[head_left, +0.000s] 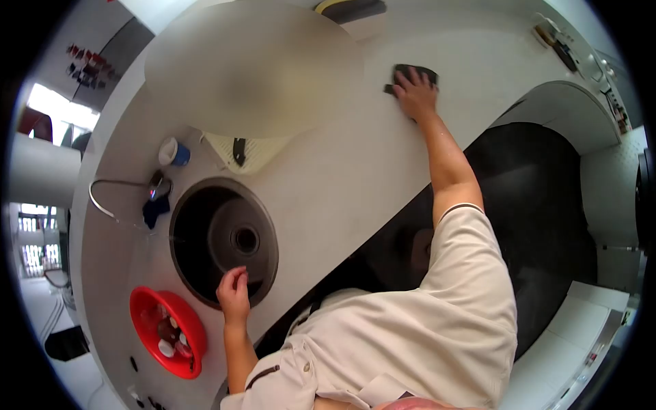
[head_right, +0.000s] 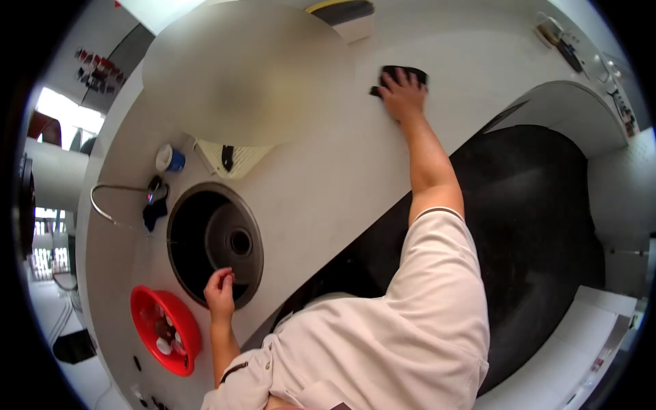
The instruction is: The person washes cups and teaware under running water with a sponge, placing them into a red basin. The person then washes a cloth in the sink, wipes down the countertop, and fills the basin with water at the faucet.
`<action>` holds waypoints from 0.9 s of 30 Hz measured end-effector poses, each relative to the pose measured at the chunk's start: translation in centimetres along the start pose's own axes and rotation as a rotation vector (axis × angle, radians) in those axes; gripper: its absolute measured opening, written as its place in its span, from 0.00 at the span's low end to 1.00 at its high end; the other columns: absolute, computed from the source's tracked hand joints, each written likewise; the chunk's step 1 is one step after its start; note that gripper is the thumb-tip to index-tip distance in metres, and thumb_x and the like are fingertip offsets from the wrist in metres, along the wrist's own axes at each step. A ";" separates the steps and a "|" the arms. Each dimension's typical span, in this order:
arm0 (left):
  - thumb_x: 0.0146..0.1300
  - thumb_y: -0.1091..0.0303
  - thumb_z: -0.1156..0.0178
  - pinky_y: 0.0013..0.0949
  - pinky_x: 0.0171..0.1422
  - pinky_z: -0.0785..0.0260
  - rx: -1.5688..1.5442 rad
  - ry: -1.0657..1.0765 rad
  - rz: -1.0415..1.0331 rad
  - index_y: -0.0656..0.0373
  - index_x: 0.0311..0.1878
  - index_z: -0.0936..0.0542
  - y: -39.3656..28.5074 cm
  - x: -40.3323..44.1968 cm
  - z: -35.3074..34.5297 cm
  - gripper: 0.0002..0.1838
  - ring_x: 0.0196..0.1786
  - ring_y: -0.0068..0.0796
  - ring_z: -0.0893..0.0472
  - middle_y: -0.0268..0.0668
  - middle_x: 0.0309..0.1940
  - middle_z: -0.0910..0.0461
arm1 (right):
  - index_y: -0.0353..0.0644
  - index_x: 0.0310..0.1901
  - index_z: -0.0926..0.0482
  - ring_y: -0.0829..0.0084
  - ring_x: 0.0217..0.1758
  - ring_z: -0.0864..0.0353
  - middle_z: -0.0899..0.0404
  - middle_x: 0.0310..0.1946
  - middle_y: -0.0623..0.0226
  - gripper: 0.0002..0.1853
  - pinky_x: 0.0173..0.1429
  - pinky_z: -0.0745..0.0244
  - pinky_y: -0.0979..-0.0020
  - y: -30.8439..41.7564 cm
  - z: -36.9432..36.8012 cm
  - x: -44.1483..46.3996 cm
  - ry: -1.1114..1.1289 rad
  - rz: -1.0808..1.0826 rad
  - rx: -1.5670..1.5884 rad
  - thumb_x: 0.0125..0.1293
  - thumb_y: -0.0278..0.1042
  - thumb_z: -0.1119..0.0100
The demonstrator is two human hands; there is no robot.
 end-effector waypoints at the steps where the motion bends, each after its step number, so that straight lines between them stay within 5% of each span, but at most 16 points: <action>1: 0.60 0.78 0.44 0.27 0.45 0.28 0.010 -0.002 0.029 0.65 0.41 0.20 0.2 -0.2 0.5 0.07 0.37 0.26 0.20 0.38 0.34 0.19 | 0.64 0.65 0.33 0.52 0.73 0.49 0.44 0.71 0.68 0.25 0.70 0.56 0.42 3.9 0.8 -1.4 -0.051 0.173 0.073 0.67 0.55 0.57; 3: 0.60 0.78 0.44 0.29 0.45 0.28 -0.021 -0.041 0.003 0.65 0.41 0.20 -0.1 0.4 0.9 0.07 0.38 0.28 0.20 0.39 0.34 0.19 | 0.59 0.59 0.27 0.50 0.69 0.42 0.38 0.67 0.64 0.23 0.65 0.45 0.42 10.7 2.3 -6.9 -0.065 0.500 0.085 0.62 0.50 0.48; 8: 0.60 0.76 0.42 0.29 0.43 0.28 0.042 -0.128 -0.132 0.64 0.40 0.20 -1.0 0.2 3.1 0.07 0.37 0.33 0.19 0.42 0.35 0.19 | 0.63 0.60 0.28 0.54 0.74 0.50 0.43 0.70 0.68 0.27 0.72 0.57 0.42 17.7 9.5 -25.0 0.518 1.281 0.378 0.59 0.55 0.43; 12: 0.59 0.76 0.42 0.29 0.40 0.28 -0.005 -0.229 -0.025 0.62 0.40 0.19 1.8 -2.7 5.8 0.07 0.35 0.32 0.19 0.41 0.34 0.19 | 0.65 0.59 0.27 0.57 0.75 0.52 0.45 0.71 0.73 0.26 0.73 0.60 0.42 19.8 9.8 -29.6 0.608 1.666 0.365 0.57 0.54 0.41; 14: 0.60 0.75 0.42 0.29 0.40 0.28 -0.049 -0.323 0.059 0.61 0.41 0.20 4.4 -4.6 7.4 0.06 0.34 0.30 0.20 0.38 0.32 0.20 | 0.67 0.58 0.26 0.59 0.75 0.53 0.47 0.72 0.77 0.24 0.74 0.62 0.41 23.9 10.0 -33.3 0.638 2.045 0.449 0.58 0.53 0.41; 16: 0.62 0.73 0.42 0.29 0.40 0.28 -0.069 -0.411 0.139 0.60 0.44 0.21 8.1 -7.4 8.6 0.08 0.35 0.29 0.20 0.36 0.32 0.21 | 0.68 0.59 0.26 0.61 0.76 0.55 0.47 0.72 0.77 0.23 0.74 0.63 0.41 30.1 10.2 -36.8 0.697 2.130 0.524 0.60 0.51 0.44; 18: 0.63 0.62 0.40 0.30 0.41 0.27 -0.795 -0.710 0.579 0.54 0.56 0.28 13.9 -12.4 9.4 0.19 0.37 0.30 0.21 0.32 0.34 0.25 | 0.68 0.59 0.27 0.61 0.76 0.55 0.47 0.72 0.77 0.23 0.74 0.64 0.41 35.8 10.8 -40.2 0.712 2.221 0.559 0.61 0.51 0.45; 19: 0.63 0.50 0.41 0.34 0.43 0.27 -1.069 -0.776 0.678 0.51 0.62 0.36 13.3 -14.2 9.7 0.28 0.40 0.35 0.21 0.34 0.35 0.29 | 0.68 0.60 0.28 0.61 0.76 0.55 0.47 0.72 0.76 0.23 0.74 0.64 0.41 38.4 11.2 -41.8 0.698 2.214 0.581 0.62 0.51 0.46; 21: 0.63 0.46 0.42 0.42 0.46 0.26 -1.370 -1.051 0.813 0.55 0.61 0.36 12.7 -16.4 11.0 0.31 0.43 0.41 0.22 0.42 0.40 0.27 | 0.68 0.61 0.28 0.61 0.76 0.56 0.47 0.72 0.76 0.23 0.75 0.65 0.41 42.9 12.1 -45.7 0.693 2.240 0.622 0.62 0.51 0.47; 24: 0.63 0.45 0.43 0.50 0.50 0.26 -1.635 -1.018 0.508 0.60 0.60 0.36 14.2 -16.9 14.3 0.32 0.47 0.48 0.23 0.48 0.47 0.27 | 0.67 0.61 0.29 0.61 0.76 0.56 0.47 0.72 0.73 0.23 0.75 0.66 0.42 47.9 12.5 -51.3 0.637 2.238 0.688 0.63 0.52 0.48; 27: 0.64 0.50 0.44 0.58 0.58 0.29 -1.619 -1.025 0.486 0.69 0.60 0.38 16.4 -16.7 15.2 0.33 0.53 0.60 0.26 0.56 0.49 0.29 | 0.67 0.61 0.29 0.61 0.76 0.57 0.46 0.71 0.70 0.24 0.74 0.66 0.42 52.3 13.2 -54.4 0.593 2.164 0.732 0.63 0.54 0.49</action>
Point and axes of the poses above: each hand's wrist, its own x-axis towards the middle knuckle, its own z-axis out of the back of the hand, y = z × x, the point moved 7 cm from there along x, towards the middle knuckle
